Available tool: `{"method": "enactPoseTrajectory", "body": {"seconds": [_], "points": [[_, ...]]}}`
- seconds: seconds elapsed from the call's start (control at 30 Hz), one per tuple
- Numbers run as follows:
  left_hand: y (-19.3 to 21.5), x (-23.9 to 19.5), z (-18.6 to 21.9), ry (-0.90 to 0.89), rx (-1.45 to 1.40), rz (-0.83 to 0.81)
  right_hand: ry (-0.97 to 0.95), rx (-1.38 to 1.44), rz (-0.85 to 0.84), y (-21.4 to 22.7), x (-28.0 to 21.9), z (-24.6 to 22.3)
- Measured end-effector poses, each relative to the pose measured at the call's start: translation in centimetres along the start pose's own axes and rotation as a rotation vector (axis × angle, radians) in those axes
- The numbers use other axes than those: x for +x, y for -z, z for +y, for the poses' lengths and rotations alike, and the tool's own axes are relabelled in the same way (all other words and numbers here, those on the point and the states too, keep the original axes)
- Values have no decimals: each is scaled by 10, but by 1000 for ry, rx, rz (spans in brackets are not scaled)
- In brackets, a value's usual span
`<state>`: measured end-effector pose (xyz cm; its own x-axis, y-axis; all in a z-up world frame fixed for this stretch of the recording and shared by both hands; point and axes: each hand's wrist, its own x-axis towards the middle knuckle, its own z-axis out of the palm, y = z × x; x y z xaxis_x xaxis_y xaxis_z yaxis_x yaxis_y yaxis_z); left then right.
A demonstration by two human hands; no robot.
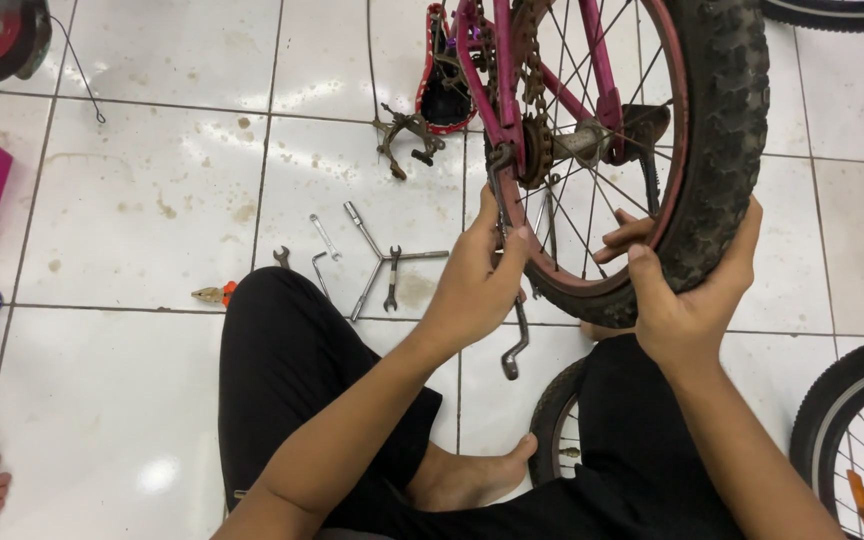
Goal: The person sits on the floor and works on a pink bicycle, using a wrench to tighten the rear wheel axle nuts. They rotate the wheel to check alignment and continue adjusting the nuts on both sides of the axle.
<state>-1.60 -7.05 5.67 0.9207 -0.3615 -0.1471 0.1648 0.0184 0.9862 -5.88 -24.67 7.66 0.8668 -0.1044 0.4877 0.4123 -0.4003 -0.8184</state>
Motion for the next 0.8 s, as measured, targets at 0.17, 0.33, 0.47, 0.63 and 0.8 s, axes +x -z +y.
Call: {"method": "enactPoseTrajectory", "body": {"seconds": [0.17, 0.33, 0.47, 0.63, 0.8], "points": [[-8, 0, 2, 53, 46, -6, -25, -9, 9, 0, 0, -2], [-8, -13, 9, 220, 66, -61, -33, -14, 8, -1, -2, -5], [-25, -32, 2, 187, -159, -254, -20, 8, 17, -2, 3, -3], [-34, -41, -1, 192, -152, -288, -25, -14, 17, -2, 2, -1], [-45, -18, -8, 417, -675, -145, -42, -64, 69, -1, -3, 7]]}}
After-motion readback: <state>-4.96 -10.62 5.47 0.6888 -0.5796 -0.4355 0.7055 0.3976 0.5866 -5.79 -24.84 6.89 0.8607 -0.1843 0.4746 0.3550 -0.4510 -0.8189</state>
